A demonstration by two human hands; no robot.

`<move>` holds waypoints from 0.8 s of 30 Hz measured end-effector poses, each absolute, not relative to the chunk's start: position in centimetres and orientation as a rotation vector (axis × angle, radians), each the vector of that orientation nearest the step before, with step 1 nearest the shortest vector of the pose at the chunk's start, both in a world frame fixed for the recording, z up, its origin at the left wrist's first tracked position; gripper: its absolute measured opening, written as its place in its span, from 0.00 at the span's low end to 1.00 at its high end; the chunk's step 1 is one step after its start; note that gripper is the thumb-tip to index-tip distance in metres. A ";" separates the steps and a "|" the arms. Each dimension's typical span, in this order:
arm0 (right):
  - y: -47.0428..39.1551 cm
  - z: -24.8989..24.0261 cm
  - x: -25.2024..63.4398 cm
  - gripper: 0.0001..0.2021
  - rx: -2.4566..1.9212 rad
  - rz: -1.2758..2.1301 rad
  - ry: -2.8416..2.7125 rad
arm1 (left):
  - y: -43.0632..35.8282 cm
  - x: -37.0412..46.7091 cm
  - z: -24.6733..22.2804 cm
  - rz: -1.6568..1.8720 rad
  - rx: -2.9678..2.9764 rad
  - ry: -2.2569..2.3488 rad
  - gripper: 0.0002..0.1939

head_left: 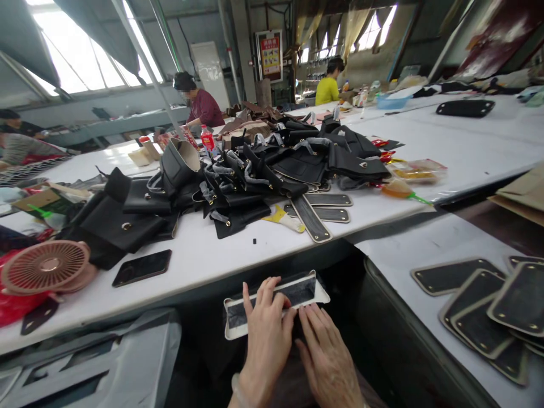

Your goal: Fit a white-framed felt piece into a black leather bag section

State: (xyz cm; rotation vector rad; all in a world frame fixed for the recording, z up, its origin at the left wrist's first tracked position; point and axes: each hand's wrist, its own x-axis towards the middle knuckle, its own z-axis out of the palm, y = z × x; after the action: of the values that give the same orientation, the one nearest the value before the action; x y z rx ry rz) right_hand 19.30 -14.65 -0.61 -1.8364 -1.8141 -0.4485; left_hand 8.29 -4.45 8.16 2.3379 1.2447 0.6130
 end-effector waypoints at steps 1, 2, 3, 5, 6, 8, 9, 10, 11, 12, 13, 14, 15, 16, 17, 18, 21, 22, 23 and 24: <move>-14.6 -0.8 19.2 0.24 -1.829 -0.447 -1.815 | -4.7 7.9 8.1 0.659 2.323 1.261 0.06; -14.6 -0.9 19.1 0.25 -1.822 -0.446 -1.819 | -5.0 7.4 7.9 0.709 2.307 1.281 0.07; -14.5 -1.0 19.0 0.25 -1.811 -0.447 -1.823 | -5.2 7.0 7.6 0.761 2.288 1.301 0.07; -14.4 -0.9 18.7 0.26 -1.793 -0.444 -1.831 | -5.6 6.4 6.9 0.843 2.251 1.327 0.08; -14.3 -0.8 18.5 0.25 -1.787 -0.439 -1.832 | -5.8 6.2 6.5 0.872 2.237 1.341 0.08; -14.1 -0.6 18.1 0.24 -1.783 -0.421 -1.834 | -6.0 5.9 5.9 0.909 2.224 1.372 0.07; -14.0 -0.4 17.8 0.23 -1.780 -0.411 -1.840 | -6.1 5.8 5.7 0.918 2.223 1.393 0.07; -13.9 -0.3 17.6 0.22 -1.779 -0.402 -1.846 | -6.1 5.6 5.5 0.926 2.223 1.414 0.07; -13.8 -0.2 17.3 0.21 -1.776 -0.398 -1.851 | -6.2 5.5 5.4 0.933 2.225 1.432 0.06; -13.7 -0.1 17.0 0.21 -1.770 -0.397 -1.856 | -6.2 5.3 5.3 0.938 2.228 1.446 0.06; -13.6 0.1 16.7 0.20 -1.763 -0.396 -1.860 | -6.1 5.1 5.3 0.949 2.234 1.460 0.06; -13.5 0.2 16.4 0.20 -1.755 -0.397 -1.865 | -6.0 4.8 5.1 0.954 2.257 1.465 0.06; -13.4 0.3 16.1 0.19 -1.747 -0.398 -1.867 | -6.0 4.4 5.0 0.962 2.295 1.462 0.05; -13.3 0.5 15.9 0.20 -1.739 -0.398 -1.875 | -5.9 4.0 4.7 0.976 2.337 1.460 0.04; -13.3 0.6 15.6 0.20 -1.734 -0.392 -1.885 | -5.8 3.4 4.4 1.005 2.374 1.460 0.04; -13.2 0.6 15.3 0.21 -1.733 -0.385 -1.897 | -5.8 2.8 4.0 1.051 2.396 1.462 0.06; -13.0 0.7 14.6 0.22 -1.733 -0.365 -1.944 | -6.0 0.6 2.0 1.342 2.176 1.530 0.11; -12.9 0.7 14.4 0.22 -1.732 -0.360 -1.958 | -6.2 -0.1 1.1 1.454 1.957 1.573 0.12; -12.8 0.7 14.1 0.23 -1.728 -0.357 -1.969 | -6.3 -0.7 0.0 1.536 1.631 1.616 0.12; -12.8 0.6 13.9 0.23 -1.721 -0.353 -1.980 | -6.5 -1.2 -1.1 1.558 1.241 1.637 0.12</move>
State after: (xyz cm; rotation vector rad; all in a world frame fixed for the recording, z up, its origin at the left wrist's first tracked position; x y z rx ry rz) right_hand 13.95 -12.76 0.64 -1.7211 -1.9802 -0.3535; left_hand -1.25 -6.53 -1.10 1.2408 1.6371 1.5583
